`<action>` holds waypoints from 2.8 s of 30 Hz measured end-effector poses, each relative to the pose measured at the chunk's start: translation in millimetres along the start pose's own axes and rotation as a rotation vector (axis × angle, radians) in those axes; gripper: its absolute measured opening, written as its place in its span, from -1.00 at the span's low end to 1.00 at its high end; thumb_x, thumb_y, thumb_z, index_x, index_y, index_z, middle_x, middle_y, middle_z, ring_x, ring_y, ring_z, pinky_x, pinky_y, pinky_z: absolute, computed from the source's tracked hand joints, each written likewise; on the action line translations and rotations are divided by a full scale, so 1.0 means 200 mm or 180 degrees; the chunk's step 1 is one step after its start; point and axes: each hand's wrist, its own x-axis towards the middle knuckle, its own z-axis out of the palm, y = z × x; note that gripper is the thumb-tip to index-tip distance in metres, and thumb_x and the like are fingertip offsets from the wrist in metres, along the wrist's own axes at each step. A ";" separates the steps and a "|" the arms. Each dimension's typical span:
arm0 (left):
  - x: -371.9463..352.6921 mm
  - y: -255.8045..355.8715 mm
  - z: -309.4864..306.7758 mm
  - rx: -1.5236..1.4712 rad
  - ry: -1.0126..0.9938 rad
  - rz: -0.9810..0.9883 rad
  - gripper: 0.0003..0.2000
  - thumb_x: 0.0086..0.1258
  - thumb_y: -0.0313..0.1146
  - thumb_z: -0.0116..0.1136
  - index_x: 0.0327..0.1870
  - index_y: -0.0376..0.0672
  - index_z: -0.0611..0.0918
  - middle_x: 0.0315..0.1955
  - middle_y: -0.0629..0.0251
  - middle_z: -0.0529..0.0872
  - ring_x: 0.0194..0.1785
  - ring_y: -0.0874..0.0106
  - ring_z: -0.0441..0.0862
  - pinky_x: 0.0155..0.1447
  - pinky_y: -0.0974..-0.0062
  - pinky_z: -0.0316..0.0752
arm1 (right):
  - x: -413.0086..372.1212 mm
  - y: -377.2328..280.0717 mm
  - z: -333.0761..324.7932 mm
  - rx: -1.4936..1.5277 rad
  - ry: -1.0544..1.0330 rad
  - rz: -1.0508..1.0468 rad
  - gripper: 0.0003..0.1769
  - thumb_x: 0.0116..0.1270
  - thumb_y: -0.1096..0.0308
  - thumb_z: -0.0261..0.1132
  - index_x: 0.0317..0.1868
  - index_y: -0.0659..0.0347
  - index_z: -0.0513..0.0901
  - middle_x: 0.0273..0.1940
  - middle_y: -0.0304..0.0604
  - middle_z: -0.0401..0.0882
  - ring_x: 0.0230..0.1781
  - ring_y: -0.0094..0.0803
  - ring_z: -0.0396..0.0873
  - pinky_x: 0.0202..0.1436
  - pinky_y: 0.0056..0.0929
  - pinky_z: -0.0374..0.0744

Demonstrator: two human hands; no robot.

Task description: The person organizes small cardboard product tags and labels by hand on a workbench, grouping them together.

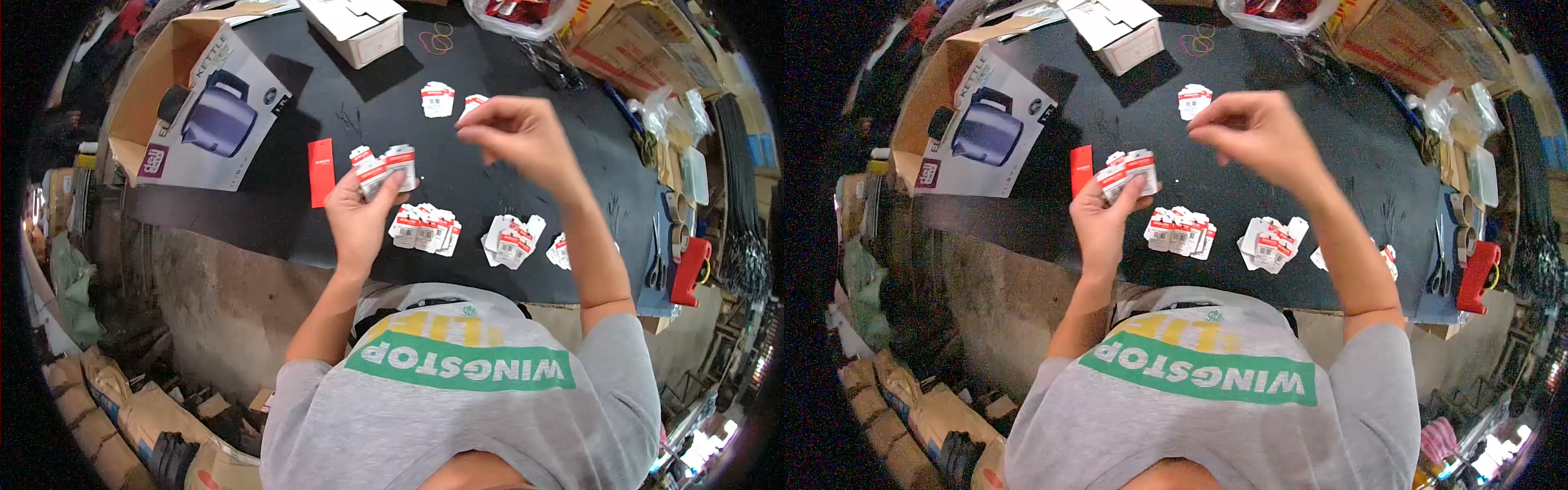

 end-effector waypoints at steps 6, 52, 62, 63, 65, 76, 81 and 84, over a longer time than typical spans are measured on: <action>0.01 0.01 0.02 0.0157 -0.0011 0.0192 -0.81 0.25 -0.55 0.24 -0.12 -0.31 0.62 -0.27 0.22 0.71 -0.26 0.48 0.69 -0.27 0.61 0.66 | 0.04 0.04 0.22 -0.0049 -0.0160 0.0163 -0.89 0.21 0.52 0.30 -0.26 0.36 0.66 -0.44 -0.29 0.63 -0.56 -0.69 0.50 -0.52 -0.73 0.43; -0.08 -0.10 -0.32 0.0658 0.0189 -0.1070 -0.73 0.37 -0.34 0.13 0.00 -0.30 0.54 -0.33 0.16 0.71 -0.35 0.40 0.72 -0.34 0.61 0.59 | 0.67 0.47 0.60 0.0533 -0.0088 0.0646 -0.73 0.17 0.30 0.38 -0.35 0.42 0.66 -0.53 -0.14 0.63 -0.57 -0.47 0.64 -0.45 -0.57 0.59; -0.07 -0.04 -0.40 0.0838 0.0383 -0.0322 -0.67 0.51 -0.18 -0.09 0.02 -0.27 0.52 -0.46 0.16 0.69 -0.55 0.47 0.64 -0.55 0.72 0.37 | 0.20 0.34 -0.41 -0.1589 0.1934 -0.0191 -0.82 0.01 0.29 0.39 -0.39 0.19 0.73 -0.44 -0.12 0.69 -0.46 -0.43 0.65 -0.34 -0.46 0.58; -0.07 -0.03 -0.38 0.0402 0.0155 -0.0371 -0.67 0.52 -0.20 -0.11 0.07 -0.27 0.48 -0.38 0.12 0.69 -0.44 0.43 0.67 -0.48 0.68 0.45 | 0.16 0.43 -0.59 -0.1920 0.2127 -0.0069 -0.82 0.01 0.30 0.38 -0.39 0.21 0.73 -0.44 -0.10 0.69 -0.46 -0.39 0.65 -0.32 -0.45 0.58; -0.06 0.00 -0.31 -0.0027 -0.0074 -0.0407 -0.67 0.53 -0.22 -0.14 0.13 -0.27 0.44 -0.30 0.08 0.68 -0.34 0.39 0.70 -0.40 0.64 0.52 | 0.07 0.66 -0.91 -0.2685 0.2303 0.0180 -0.80 -0.04 0.30 0.42 -0.44 0.26 0.70 -0.49 -0.08 0.67 -0.46 -0.31 0.65 -0.32 -0.40 0.58; 0.00 -0.02 0.01 -0.0747 -0.0910 -0.0877 -0.75 0.51 -0.40 -0.16 0.11 -0.31 0.35 0.08 -0.14 0.53 0.11 0.13 0.57 0.13 0.37 0.53 | -0.06 0.75 -0.88 -0.2540 0.1880 0.0634 -0.81 0.10 0.37 0.37 -0.34 0.34 0.67 -0.45 0.03 0.64 -0.43 -0.25 0.64 -0.28 -0.33 0.54; 0.02 -0.04 0.11 -0.0591 -0.1051 -0.0711 -0.67 0.49 -0.45 -0.14 0.22 -0.30 0.25 0.08 -0.16 0.51 0.11 0.13 0.57 0.12 0.39 0.54 | -0.07 0.22 -0.33 -0.0960 0.0904 -0.0093 -0.87 0.13 0.52 0.27 -0.28 0.34 0.66 -0.41 -0.15 0.66 -0.37 -0.55 0.58 -0.29 -0.56 0.51; 0.00 -0.01 0.17 -0.0303 -0.1080 -0.0426 -0.58 0.47 -0.49 -0.12 0.32 -0.26 0.18 0.05 -0.11 0.53 0.06 0.23 0.60 0.05 0.40 0.60 | -0.11 0.08 -0.03 -0.0596 0.0206 -0.0116 -0.85 0.16 0.57 0.24 -0.23 0.36 0.62 -0.39 -0.13 0.64 -0.37 -0.57 0.58 -0.31 -0.58 0.53</action>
